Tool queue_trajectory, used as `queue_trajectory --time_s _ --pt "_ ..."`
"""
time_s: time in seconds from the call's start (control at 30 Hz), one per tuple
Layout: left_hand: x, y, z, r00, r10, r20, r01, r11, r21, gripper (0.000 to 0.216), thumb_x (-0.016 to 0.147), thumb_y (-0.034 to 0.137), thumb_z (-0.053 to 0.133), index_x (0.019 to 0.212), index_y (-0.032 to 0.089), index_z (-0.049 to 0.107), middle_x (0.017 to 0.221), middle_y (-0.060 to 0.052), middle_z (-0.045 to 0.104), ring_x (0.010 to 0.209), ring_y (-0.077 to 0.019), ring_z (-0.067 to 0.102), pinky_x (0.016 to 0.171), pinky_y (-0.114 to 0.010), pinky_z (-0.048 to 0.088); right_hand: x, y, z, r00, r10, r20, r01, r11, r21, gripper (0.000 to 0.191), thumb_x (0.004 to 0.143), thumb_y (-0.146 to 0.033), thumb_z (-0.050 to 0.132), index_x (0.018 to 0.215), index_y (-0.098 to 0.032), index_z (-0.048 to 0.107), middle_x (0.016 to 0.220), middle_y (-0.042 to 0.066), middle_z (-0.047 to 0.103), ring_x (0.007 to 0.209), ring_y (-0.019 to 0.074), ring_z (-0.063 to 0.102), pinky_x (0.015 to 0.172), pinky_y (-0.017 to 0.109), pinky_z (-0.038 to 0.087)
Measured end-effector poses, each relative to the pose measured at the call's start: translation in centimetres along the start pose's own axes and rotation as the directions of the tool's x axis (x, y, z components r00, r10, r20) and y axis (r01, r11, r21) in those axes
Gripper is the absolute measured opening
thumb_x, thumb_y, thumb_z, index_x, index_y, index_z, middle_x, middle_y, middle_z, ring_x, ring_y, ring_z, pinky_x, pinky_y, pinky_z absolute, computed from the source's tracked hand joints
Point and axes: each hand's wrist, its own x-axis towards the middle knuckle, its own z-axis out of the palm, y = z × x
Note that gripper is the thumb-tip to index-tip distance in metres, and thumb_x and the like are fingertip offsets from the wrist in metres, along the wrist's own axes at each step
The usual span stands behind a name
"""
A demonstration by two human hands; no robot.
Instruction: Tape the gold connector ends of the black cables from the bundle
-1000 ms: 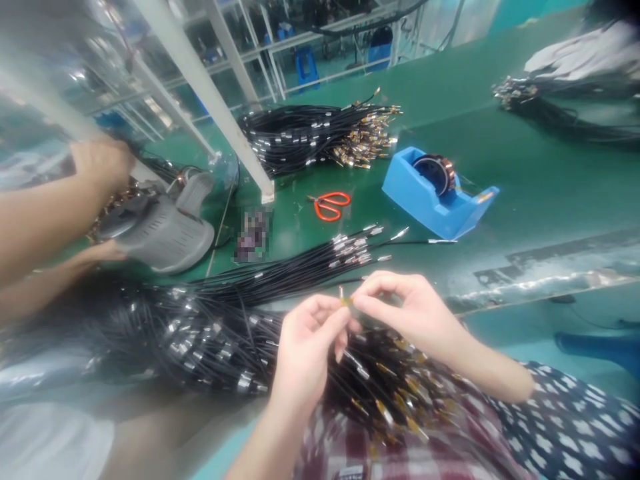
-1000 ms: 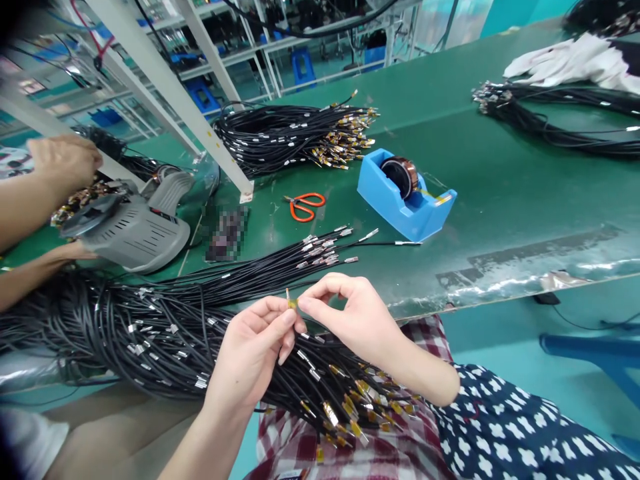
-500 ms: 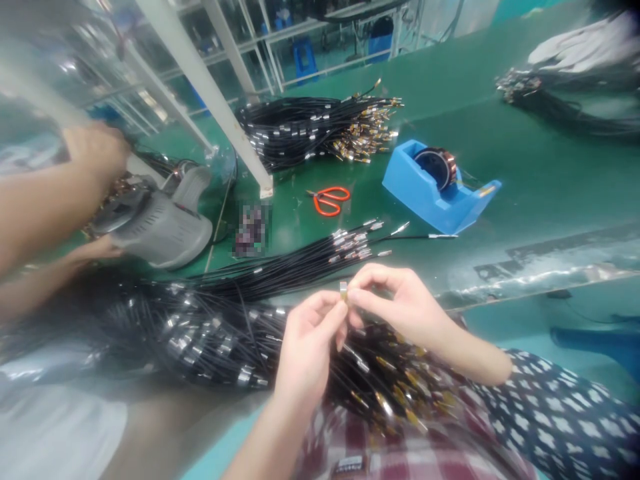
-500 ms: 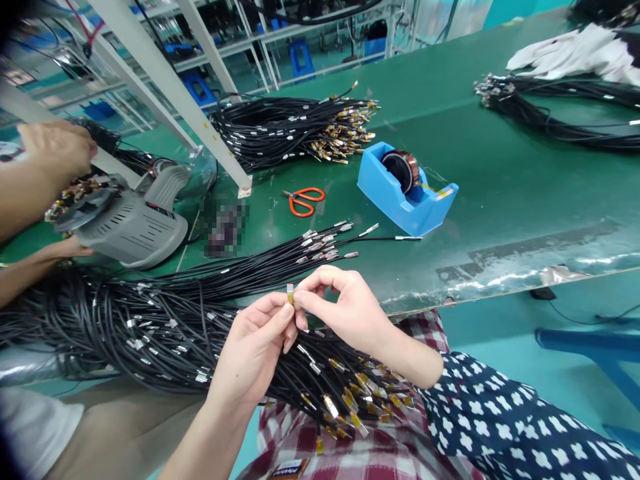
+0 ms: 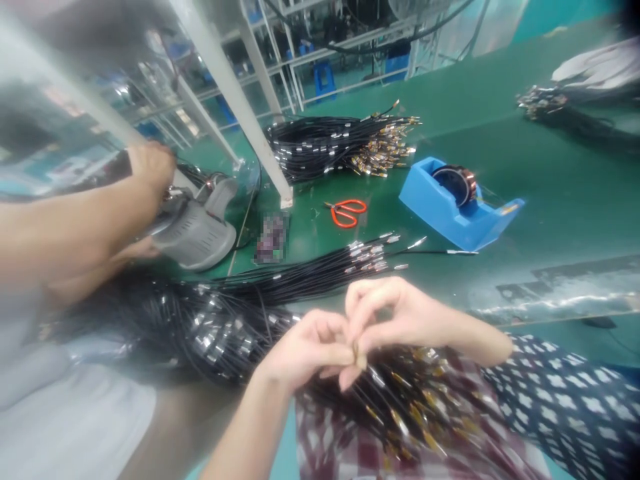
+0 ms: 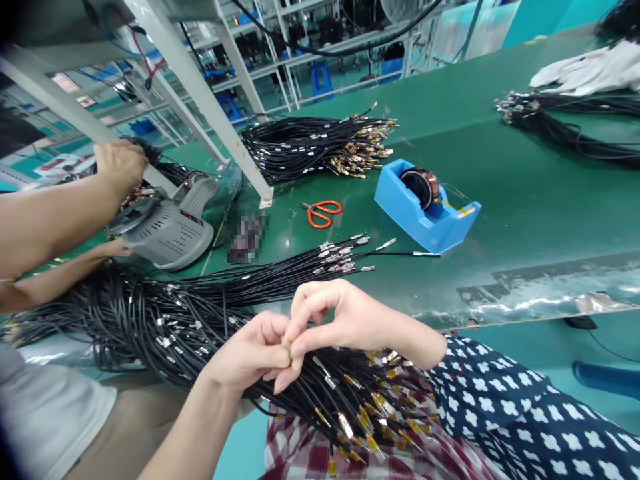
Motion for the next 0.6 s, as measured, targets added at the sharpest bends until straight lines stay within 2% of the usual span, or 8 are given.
queue_trajectory --time_s 0.1,0.2,0.3,0.37,0.43,0.47,0.53,0.6 --pt "-0.7 0.2 -1.5 0.993 -0.068 0.096 0.063 0.997 0.052 0.033 0.060 0.048 0.085 0.058 0.016 0.075 0.049 -0.008 0.064 0.036 -0.0118 0.045 0.040 -0.025 0.032 1.0 -1.8 1.1 0.981 -0.076 0.179 0.087 0.995 -0.054 0.009 0.086 -0.021 0.069 0.081 -0.016 0.076 0.081 0.001 0.060 0.075 0.0126 0.060 0.070 0.023 0.048" --pt "-1.2 0.2 -2.2 0.976 -0.134 0.172 0.120 0.988 0.093 0.036 0.058 0.051 0.085 0.055 0.017 0.076 0.050 -0.012 0.065 0.040 -0.0192 0.054 0.042 -0.031 0.043 1.4 -3.5 2.0 0.930 -0.100 0.354 0.187 0.957 -0.223 0.020 0.093 -0.014 0.058 0.084 -0.014 0.075 0.082 0.002 0.061 0.079 0.0122 0.060 0.074 0.022 0.047" --pt "-1.3 -0.1 -1.8 0.966 -0.165 0.198 0.149 0.985 0.091 0.036 0.060 0.051 0.084 0.061 0.016 0.077 0.054 -0.012 0.066 0.044 -0.0204 0.058 0.043 -0.031 0.045 1.0 -4.0 1.7 0.925 -0.090 0.368 0.226 0.910 -0.346 0.023 0.096 -0.012 0.052 0.088 -0.016 0.073 0.087 0.003 0.062 0.080 0.0128 0.059 0.074 0.023 0.046" --pt "-1.1 -0.4 -1.1 0.974 -0.138 0.180 0.131 0.990 0.048 0.032 0.064 0.046 0.084 0.067 0.015 0.076 0.058 -0.009 0.066 0.050 -0.0188 0.060 0.048 -0.029 0.047 0.2 -3.5 0.7 0.975 -0.100 0.199 0.170 0.911 -0.376 0.020 0.095 -0.015 0.052 0.088 -0.018 0.070 0.089 0.005 0.061 0.081 0.0146 0.058 0.075 0.025 0.046" --pt "-0.9 -0.7 -0.2 0.986 -0.081 0.147 0.076 0.996 0.037 0.027 0.069 0.038 0.083 0.080 0.015 0.075 0.066 -0.006 0.066 0.058 -0.0158 0.062 0.056 -0.025 0.047 -0.7 -2.9 -0.8 0.991 -0.099 -0.087 0.060 0.926 -0.374 0.016 0.095 -0.020 0.053 0.085 -0.019 0.066 0.085 0.004 0.060 0.076 0.0152 0.057 0.070 0.026 0.047" --pt "-0.8 -0.8 0.3 0.990 -0.052 0.132 0.042 0.996 0.076 0.027 0.070 0.033 0.082 0.089 0.015 0.073 0.071 -0.005 0.067 0.061 -0.0142 0.062 0.059 -0.024 0.047 -1.2 -2.6 -1.5 0.969 -0.079 -0.234 -0.011 0.932 -0.362 0.014 0.094 -0.023 0.055 0.084 -0.020 0.065 0.083 0.003 0.060 0.072 0.0147 0.055 0.067 0.026 0.046" --pt "-0.9 -0.9 1.3 0.994 -0.011 0.105 -0.016 0.968 0.251 0.039 0.069 0.026 0.084 0.105 0.017 0.070 0.079 -0.003 0.068 0.064 -0.0116 0.057 0.059 -0.021 0.043 -2.1 -2.0 -2.9 0.880 -0.003 -0.475 -0.160 0.939 -0.303 0.014 0.091 -0.031 0.060 0.082 -0.021 0.064 0.077 0.001 0.059 0.063 0.0131 0.051 0.060 0.024 0.044" --pt "-1.0 -0.7 2.2 0.996 0.021 0.089 -0.058 0.895 0.443 0.050 0.066 0.026 0.086 0.112 0.018 0.069 0.085 -0.003 0.069 0.066 -0.0113 0.054 0.057 -0.019 0.041 -2.9 -1.3 -3.9 0.792 0.095 -0.603 -0.275 0.938 -0.212 0.018 0.086 -0.038 0.066 0.082 -0.021 0.065 0.075 0.001 0.059 0.062 0.0122 0.049 0.059 0.023 0.043"
